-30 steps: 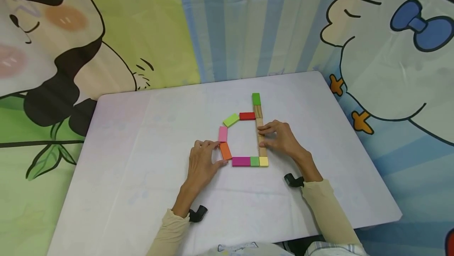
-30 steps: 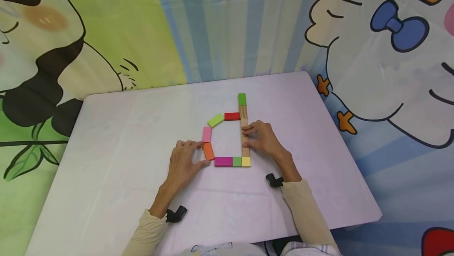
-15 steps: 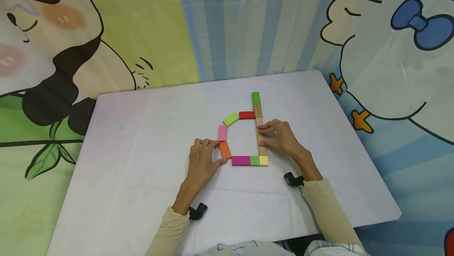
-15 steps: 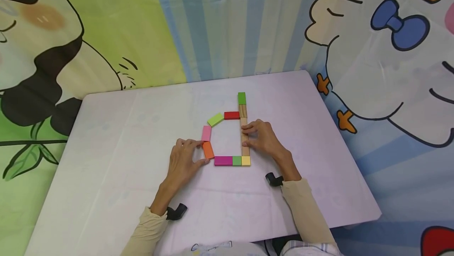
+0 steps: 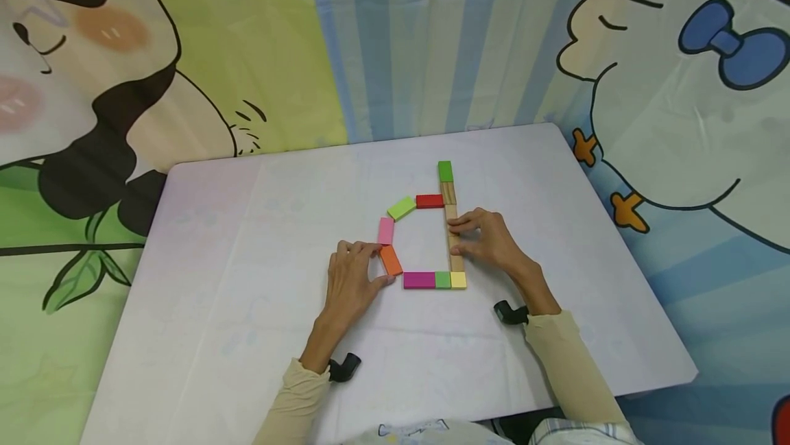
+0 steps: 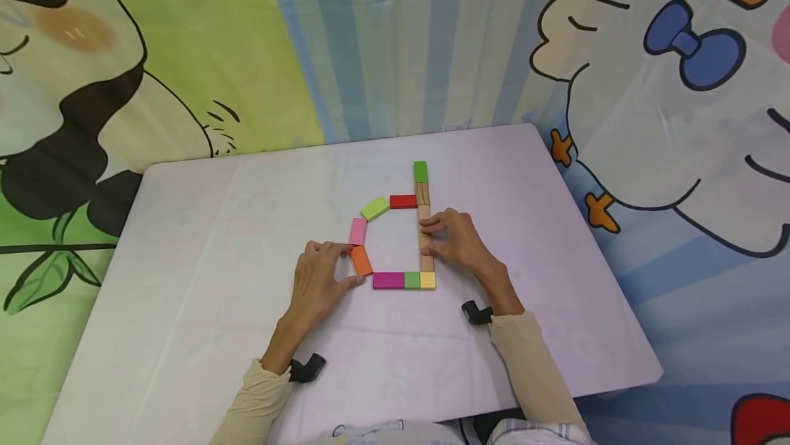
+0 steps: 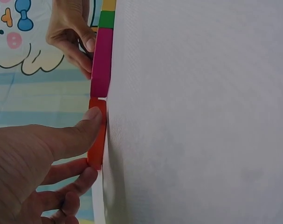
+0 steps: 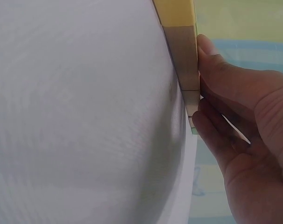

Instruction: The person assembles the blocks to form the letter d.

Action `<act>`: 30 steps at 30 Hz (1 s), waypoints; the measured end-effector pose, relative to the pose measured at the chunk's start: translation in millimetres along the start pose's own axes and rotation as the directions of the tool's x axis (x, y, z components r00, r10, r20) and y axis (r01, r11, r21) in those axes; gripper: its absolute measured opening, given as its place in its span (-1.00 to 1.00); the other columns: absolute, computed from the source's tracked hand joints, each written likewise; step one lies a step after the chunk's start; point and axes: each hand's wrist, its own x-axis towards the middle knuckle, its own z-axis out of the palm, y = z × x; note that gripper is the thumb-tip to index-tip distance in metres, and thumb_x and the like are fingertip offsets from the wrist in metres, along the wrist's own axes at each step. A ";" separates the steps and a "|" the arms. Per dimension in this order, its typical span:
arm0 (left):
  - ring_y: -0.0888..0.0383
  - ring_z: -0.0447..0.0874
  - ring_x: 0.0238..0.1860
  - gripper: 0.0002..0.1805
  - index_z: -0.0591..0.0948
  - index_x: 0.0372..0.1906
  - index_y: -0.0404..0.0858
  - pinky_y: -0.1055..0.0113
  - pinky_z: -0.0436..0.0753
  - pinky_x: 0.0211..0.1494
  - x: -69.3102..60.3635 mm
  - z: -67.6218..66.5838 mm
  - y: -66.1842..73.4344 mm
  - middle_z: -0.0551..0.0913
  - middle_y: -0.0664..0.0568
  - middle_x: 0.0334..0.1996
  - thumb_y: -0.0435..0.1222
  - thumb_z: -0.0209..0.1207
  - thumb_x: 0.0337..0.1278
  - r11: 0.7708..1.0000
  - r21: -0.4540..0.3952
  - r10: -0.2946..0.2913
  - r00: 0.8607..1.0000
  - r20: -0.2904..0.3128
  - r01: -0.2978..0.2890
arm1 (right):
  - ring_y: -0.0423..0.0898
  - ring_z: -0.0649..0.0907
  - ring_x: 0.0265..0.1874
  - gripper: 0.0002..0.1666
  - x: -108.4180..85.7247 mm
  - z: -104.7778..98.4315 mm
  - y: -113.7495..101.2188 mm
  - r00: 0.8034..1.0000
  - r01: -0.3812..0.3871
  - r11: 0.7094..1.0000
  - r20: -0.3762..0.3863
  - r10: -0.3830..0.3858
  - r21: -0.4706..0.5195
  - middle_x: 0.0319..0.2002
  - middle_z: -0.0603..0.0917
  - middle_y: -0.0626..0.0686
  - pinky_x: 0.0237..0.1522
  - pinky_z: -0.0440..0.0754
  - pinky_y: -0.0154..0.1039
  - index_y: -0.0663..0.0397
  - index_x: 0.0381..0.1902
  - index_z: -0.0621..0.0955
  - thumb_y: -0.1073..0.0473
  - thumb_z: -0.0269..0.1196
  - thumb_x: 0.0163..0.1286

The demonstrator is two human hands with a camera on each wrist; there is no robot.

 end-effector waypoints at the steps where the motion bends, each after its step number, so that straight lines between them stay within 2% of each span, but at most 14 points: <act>1: 0.00 0.47 0.04 -0.24 0.73 0.32 -0.13 0.22 0.34 -0.01 0.0 0.3 -0.2 0.79 -0.02 0.04 -0.06 0.72 -0.04 1.000 -0.001 0.000 1.000 0.002 0.000 | 0.16 0.71 0.24 -0.45 -0.1 0.3 0.2 1.000 -0.003 1.000 0.000 0.003 -0.002 0.17 0.85 0.12 0.37 0.62 0.20 0.22 0.06 0.84 0.27 0.72 0.07; 6: -0.01 0.47 0.04 -0.23 0.72 0.32 -0.14 0.22 0.33 -0.03 -0.7 1.3 -0.3 0.79 -0.04 0.05 -0.04 0.71 -0.05 1.000 -0.004 0.006 1.000 0.006 -0.006 | 0.16 0.71 0.24 -0.45 -1.4 1.0 0.4 1.000 -0.015 1.000 0.001 0.015 -0.004 0.18 0.85 0.12 0.39 0.62 0.21 0.22 0.07 0.84 0.26 0.72 0.09; 21: -0.02 0.49 0.04 -0.20 0.69 0.28 -0.21 0.20 0.37 -0.04 0.1 0.5 -0.8 0.80 -0.02 0.01 -0.04 0.74 -0.10 0.998 -0.008 0.069 0.997 -0.026 -0.070 | 0.17 0.72 0.22 -0.44 -0.8 -1.2 -1.6 1.000 0.016 1.000 -0.008 -0.016 0.009 0.16 0.85 0.14 0.36 0.64 0.19 0.26 0.05 0.84 0.30 0.73 0.04; 30: 0.03 0.44 -0.01 -0.17 0.64 0.35 -0.22 0.22 0.31 -0.04 -3.0 -0.6 -1.8 0.81 -0.01 0.00 -0.06 0.72 -0.05 0.997 -0.065 0.033 0.999 -0.005 -0.033 | 0.17 0.72 0.24 -0.44 -0.9 -1.1 -1.2 1.000 0.006 1.000 -0.001 -0.006 0.015 0.17 0.85 0.14 0.38 0.63 0.19 0.25 0.06 0.84 0.30 0.72 0.05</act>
